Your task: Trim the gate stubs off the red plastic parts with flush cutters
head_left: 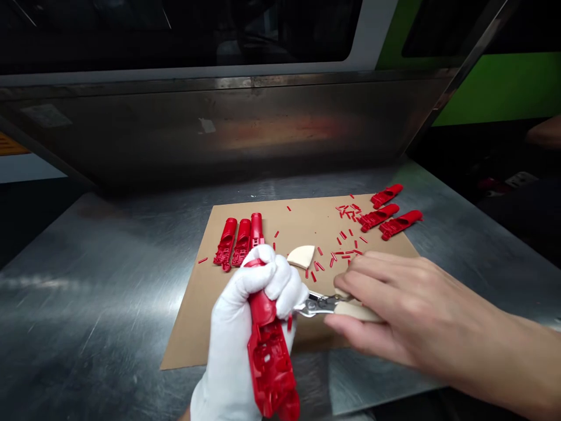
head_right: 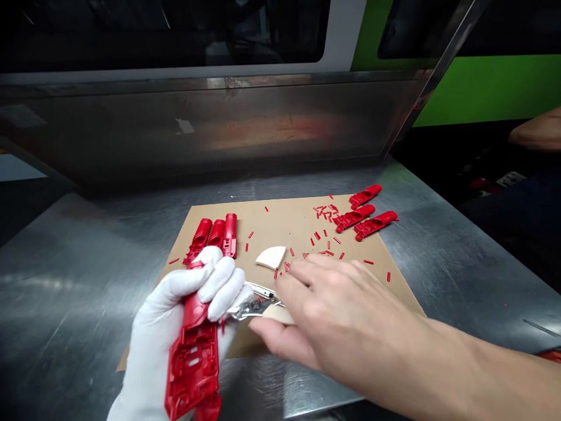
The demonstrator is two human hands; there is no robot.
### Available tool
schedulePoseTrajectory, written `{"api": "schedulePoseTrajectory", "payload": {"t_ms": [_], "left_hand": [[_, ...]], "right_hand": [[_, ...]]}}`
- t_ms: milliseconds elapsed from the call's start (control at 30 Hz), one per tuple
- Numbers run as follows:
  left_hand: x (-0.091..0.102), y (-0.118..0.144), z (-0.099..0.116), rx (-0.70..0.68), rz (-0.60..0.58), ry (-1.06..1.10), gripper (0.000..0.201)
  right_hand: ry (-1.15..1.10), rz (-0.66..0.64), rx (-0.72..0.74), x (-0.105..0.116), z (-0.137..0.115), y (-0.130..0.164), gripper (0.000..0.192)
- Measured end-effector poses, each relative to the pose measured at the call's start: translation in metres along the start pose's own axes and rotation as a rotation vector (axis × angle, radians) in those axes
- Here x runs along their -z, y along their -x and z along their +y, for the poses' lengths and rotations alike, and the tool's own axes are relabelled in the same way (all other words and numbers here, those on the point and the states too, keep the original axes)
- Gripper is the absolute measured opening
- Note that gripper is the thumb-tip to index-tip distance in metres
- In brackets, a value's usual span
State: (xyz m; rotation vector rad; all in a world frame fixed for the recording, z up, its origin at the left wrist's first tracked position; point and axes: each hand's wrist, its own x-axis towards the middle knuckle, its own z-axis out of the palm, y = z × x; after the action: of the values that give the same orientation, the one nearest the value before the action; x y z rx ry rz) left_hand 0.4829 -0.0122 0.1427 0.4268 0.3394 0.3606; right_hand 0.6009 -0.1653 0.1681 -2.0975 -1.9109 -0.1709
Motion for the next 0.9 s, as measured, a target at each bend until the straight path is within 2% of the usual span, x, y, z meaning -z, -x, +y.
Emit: {"api": "schedulePoseTrajectory", "payload": {"t_ms": [100, 200, 300, 400, 500, 633, 700, 833, 900], "left_hand": [[-0.003, -0.007, -0.004, -0.005, -0.001, 0.004, 0.020], [-0.008, -0.013, -0.011, -0.027, 0.031, -0.104, 0.018], [-0.013, -0.026, -0.014, -0.116, 0.106, -0.447, 0.015], [-0.015, -0.054, -0.009, -0.227, 0.191, -0.863, 0.011], [-0.017, -0.089, -0.002, -0.153, 0.230, -1.023, 0.027], [-0.019, -0.117, 0.000, -0.057, 0.157, -0.866, 0.024], [-0.018, -0.125, 0.001, -0.064, 0.100, -0.928, 0.018], [-0.002, -0.148, 0.012, -0.250, -0.008, -1.546, 0.014], [0.011, -0.164, 0.020, -0.275, -0.018, -1.722, 0.009]], "right_hand": [[-0.070, -0.026, -0.094, -0.009, 0.022, 0.012, 0.034], [0.029, -0.061, -0.185, -0.020, 0.044, 0.028, 0.031], [0.119, -0.097, -0.329, -0.026, 0.072, 0.044, 0.027], [0.026, -0.055, -0.526, -0.024, 0.104, 0.064, 0.024], [0.071, 0.068, -0.689, -0.019, 0.132, 0.086, 0.017], [0.137, 0.097, -0.739, -0.020, 0.144, 0.105, 0.018], [0.161, 0.091, -0.737, -0.022, 0.144, 0.105, 0.023], [0.208, 0.073, -0.768, -0.020, 0.159, 0.094, 0.018], [0.207, 0.049, -0.799, -0.018, 0.175, 0.084, 0.015]]}}
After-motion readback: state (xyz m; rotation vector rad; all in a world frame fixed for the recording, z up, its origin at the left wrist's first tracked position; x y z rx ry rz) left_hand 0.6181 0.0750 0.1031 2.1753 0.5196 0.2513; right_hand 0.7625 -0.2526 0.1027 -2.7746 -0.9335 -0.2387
